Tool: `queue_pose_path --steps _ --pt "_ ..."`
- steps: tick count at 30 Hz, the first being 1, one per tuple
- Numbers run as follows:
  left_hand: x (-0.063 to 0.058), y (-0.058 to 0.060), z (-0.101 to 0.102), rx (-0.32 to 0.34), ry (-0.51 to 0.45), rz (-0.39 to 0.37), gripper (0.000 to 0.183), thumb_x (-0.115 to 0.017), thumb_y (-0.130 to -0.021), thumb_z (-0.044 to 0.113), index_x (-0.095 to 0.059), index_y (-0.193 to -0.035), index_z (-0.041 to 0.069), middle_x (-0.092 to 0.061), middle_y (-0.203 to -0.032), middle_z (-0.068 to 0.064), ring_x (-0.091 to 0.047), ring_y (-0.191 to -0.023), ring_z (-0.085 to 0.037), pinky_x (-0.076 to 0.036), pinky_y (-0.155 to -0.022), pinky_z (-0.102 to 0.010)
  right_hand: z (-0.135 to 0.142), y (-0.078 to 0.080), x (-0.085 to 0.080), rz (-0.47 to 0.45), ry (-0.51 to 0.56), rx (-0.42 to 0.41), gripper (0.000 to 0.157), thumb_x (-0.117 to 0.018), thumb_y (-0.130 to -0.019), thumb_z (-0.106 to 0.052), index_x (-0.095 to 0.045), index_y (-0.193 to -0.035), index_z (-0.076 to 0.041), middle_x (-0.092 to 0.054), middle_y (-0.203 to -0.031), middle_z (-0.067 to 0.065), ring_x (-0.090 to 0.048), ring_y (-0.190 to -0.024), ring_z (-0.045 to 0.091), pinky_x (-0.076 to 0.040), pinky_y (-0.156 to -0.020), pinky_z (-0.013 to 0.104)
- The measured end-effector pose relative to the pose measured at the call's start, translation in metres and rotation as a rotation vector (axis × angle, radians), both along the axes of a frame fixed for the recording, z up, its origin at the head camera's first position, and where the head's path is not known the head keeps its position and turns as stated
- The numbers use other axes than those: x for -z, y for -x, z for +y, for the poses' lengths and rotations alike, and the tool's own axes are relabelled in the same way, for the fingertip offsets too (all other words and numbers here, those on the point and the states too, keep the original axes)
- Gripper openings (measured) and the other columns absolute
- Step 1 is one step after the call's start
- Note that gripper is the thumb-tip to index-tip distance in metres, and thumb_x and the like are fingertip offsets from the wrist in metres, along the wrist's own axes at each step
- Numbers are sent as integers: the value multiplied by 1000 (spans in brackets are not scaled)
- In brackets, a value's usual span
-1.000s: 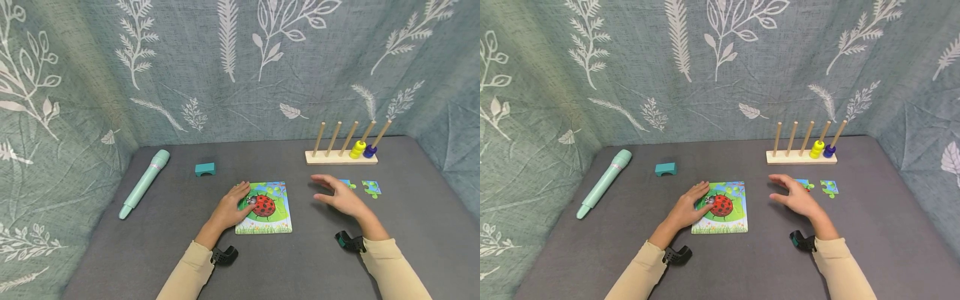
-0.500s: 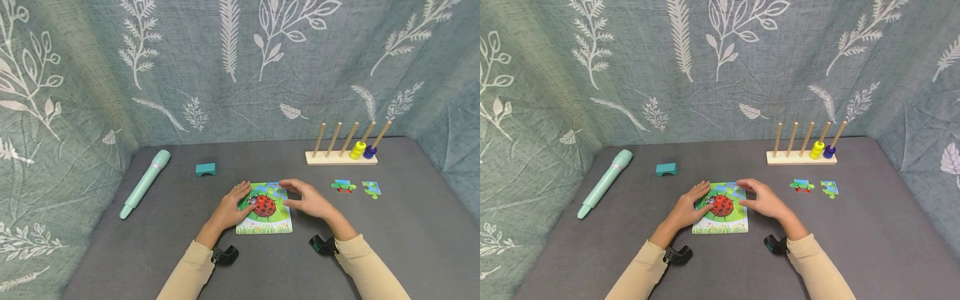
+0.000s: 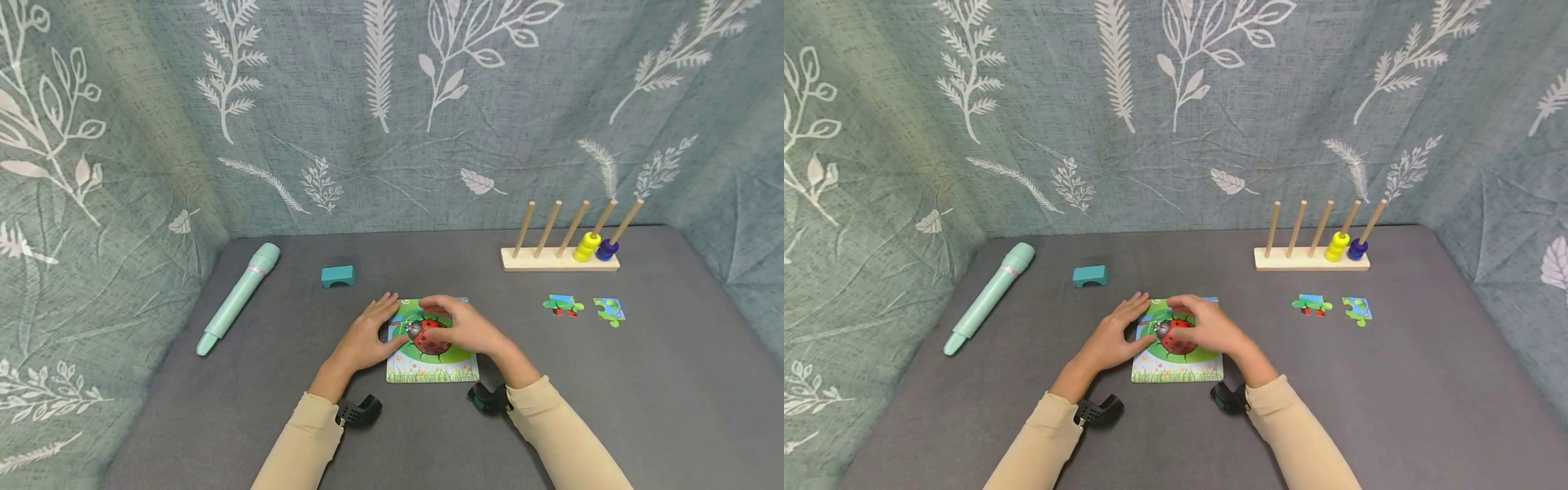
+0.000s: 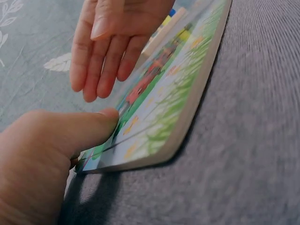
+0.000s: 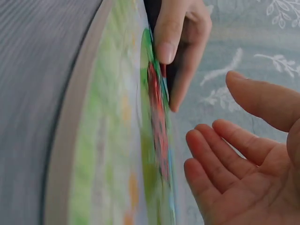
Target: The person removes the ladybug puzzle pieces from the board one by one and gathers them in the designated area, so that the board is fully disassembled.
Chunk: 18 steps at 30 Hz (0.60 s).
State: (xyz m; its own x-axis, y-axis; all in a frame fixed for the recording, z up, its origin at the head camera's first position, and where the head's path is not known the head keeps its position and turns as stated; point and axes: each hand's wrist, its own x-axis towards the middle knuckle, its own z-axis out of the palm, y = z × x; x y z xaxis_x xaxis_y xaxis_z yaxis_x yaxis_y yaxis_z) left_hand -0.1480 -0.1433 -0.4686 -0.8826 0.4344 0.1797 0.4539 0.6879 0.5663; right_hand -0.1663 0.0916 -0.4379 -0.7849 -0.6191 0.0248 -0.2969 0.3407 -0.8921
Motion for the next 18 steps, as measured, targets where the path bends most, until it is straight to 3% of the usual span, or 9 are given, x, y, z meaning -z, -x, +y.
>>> queue_pose_path --steps 7,18 --pt "0 -2 0 23 33 39 70 -68 -87 33 -41 -142 -1 -37 -149 -18 -35 -138 -33 -23 -119 -48 -16 -2 1 -7 -40 -6 53 -65 -89 -10 -45 -136 5 -52 -136 20 -51 -125 33 -46 -103 47" --pt "0 -2 -1 13 30 59 71 -69 -86 32 -42 -141 -3 -40 -147 -19 -37 -137 -31 -24 -119 -47 -27 -8 2 180 -199 37 47 -67 -88 -13 -53 -130 2 -57 -128 16 -58 -114 27 -51 -96 42"
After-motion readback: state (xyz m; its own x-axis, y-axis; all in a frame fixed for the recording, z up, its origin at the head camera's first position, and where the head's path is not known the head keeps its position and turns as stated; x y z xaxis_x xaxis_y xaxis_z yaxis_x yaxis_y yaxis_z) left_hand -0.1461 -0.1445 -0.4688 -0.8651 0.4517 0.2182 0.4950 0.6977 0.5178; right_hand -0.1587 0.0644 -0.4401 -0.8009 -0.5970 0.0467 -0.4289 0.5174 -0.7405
